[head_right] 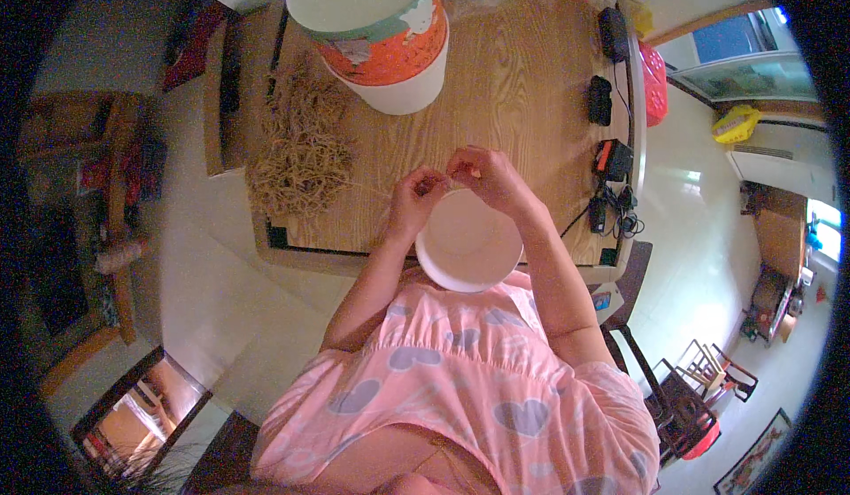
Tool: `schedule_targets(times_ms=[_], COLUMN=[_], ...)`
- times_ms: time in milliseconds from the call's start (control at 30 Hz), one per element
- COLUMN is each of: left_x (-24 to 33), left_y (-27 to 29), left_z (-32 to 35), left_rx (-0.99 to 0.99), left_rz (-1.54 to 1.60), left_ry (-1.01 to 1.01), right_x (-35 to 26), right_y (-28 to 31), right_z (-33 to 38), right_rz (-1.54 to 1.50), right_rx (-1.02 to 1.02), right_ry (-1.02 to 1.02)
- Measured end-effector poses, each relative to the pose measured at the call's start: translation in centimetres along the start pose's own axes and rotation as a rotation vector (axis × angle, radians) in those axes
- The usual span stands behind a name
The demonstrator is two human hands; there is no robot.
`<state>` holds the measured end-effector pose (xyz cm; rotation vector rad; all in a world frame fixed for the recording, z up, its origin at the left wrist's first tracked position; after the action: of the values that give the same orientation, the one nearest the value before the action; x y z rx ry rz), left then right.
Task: Packaging paper cups into plastic bags and adding paper filler material for shipping.
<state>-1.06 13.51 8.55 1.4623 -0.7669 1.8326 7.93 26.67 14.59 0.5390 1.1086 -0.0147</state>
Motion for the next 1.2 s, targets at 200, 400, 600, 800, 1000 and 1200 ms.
schedule_targets(times_ms=[200, 400, 600, 800, 1000, 1200], left_x=[0.4, 0.0, 0.2, 2.5, 5.2, 3.9], left_y=[0.1, 0.0, -0.1, 3.4, 4.7, 1.5], left_z=[0.1, -0.1, -0.2, 0.0, 0.0, -2.1], left_rx=[-0.02, -0.019, -0.024, -0.121, -0.404, -0.244], left_rz=[-0.044, -0.047, -0.074, -0.113, -0.29, -0.2], left_ry=[0.04, 0.0, -0.002, -0.165, -0.013, -0.191], right_x=[-0.4, 0.8, 0.8, 2.4, 1.2, 1.1], right_y=[0.2, -0.5, -1.2, -2.3, -2.3, -2.7], right_z=[0.3, 0.4, 0.6, 0.4, 1.1, 1.2], right_rz=[0.006, 0.188, 0.224, 0.161, 0.164, 0.113], right_rx=[0.092, 0.151, 0.22, 0.253, 0.314, 0.347], right_ry=[0.052, -0.018, -0.031, -0.118, -0.086, -0.001])
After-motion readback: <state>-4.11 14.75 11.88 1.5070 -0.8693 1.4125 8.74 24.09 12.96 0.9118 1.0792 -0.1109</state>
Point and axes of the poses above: each hand's wrist, its own z-axis away from the middle knuckle, its own y-axis out of the back of the hand, x = y × z, the point moved 2 cm from there along -z, towards the middle knuckle, and after that the axes turned 4 degrees about -y, right-handed, at the moved point
